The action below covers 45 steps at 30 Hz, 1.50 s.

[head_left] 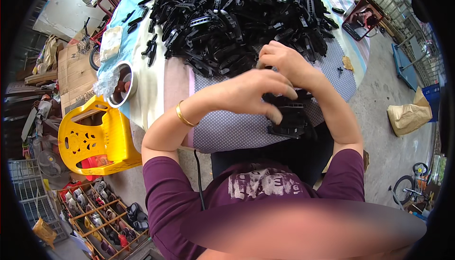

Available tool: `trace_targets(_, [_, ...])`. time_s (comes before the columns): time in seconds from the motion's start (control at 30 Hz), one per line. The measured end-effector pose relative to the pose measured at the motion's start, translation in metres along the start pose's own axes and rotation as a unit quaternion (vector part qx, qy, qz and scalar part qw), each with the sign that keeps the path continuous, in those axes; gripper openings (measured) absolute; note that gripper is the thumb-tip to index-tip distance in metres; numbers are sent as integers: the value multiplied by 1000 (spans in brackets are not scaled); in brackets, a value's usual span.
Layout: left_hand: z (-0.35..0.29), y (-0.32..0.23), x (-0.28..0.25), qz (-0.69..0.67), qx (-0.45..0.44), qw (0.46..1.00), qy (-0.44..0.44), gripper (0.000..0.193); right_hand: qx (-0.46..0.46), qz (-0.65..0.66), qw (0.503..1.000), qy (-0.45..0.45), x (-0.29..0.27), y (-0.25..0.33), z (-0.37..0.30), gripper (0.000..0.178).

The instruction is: The recorder is sorting and inspecting small black plastic components by hand at a table.

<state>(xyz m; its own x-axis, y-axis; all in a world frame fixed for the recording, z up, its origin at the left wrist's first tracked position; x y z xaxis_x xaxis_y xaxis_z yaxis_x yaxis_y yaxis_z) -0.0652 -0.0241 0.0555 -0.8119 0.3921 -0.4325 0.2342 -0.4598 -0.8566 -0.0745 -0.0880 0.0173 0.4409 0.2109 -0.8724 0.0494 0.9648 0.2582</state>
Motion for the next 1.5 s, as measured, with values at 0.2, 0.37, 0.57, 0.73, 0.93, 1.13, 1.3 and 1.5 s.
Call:
trace_targets(0.2, [-7, 46, -51, 307, -4, 940, -148, 31, 129, 14, 989, 69, -11, -32, -10, 24])
trace_targets(0.37, [1, 72, -27, 508, -110, 854, -22, 28, 181, 116, 977, 8, -27, -56, -14, 34])
trace_targets(0.57, [-4, 58, -35, 526, -68, 844, -80, 17, 173, 0, 985, -2, -27, -52, -13, 28])
trace_targets(0.73, [-2, 57, -34, 443, -22, 895, -51, 20, 208, -142, 967, 26, -23, -45, -17, 29])
trace_targets(0.93, [0, 62, -22, 484, -61, 873, 1, 40, 252, -119, 957, 82, -25, -56, -21, 22])
trace_targets(1.13, [-5, 18, -63, 344, 46, 904, -248, 24, 297, 356, 881, -93, -34, -75, -22, 20])
trace_targets(1.3, [-29, 79, -92, -171, -163, 877, -419, 21, 292, 446, 835, -135, -28, -62, -17, 23])
trace_targets(1.5, [-31, 92, -71, -336, -177, 830, -409, 25, 207, 262, 924, -184, -33, -42, -10, 28])
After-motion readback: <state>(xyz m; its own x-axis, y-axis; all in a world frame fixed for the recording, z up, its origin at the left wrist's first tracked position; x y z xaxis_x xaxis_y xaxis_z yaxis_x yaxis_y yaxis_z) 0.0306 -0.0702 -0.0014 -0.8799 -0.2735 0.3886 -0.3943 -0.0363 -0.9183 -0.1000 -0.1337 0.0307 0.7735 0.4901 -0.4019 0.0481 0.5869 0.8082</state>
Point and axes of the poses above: each hand's wrist, its own z-axis towards the middle knuckle, its own x-axis out of the palm, y = z × x, the point moved 9 cm from there along z, towards the middle knuckle, and after that the axes turned 8 degrees about -z, right-handed, at the moved point
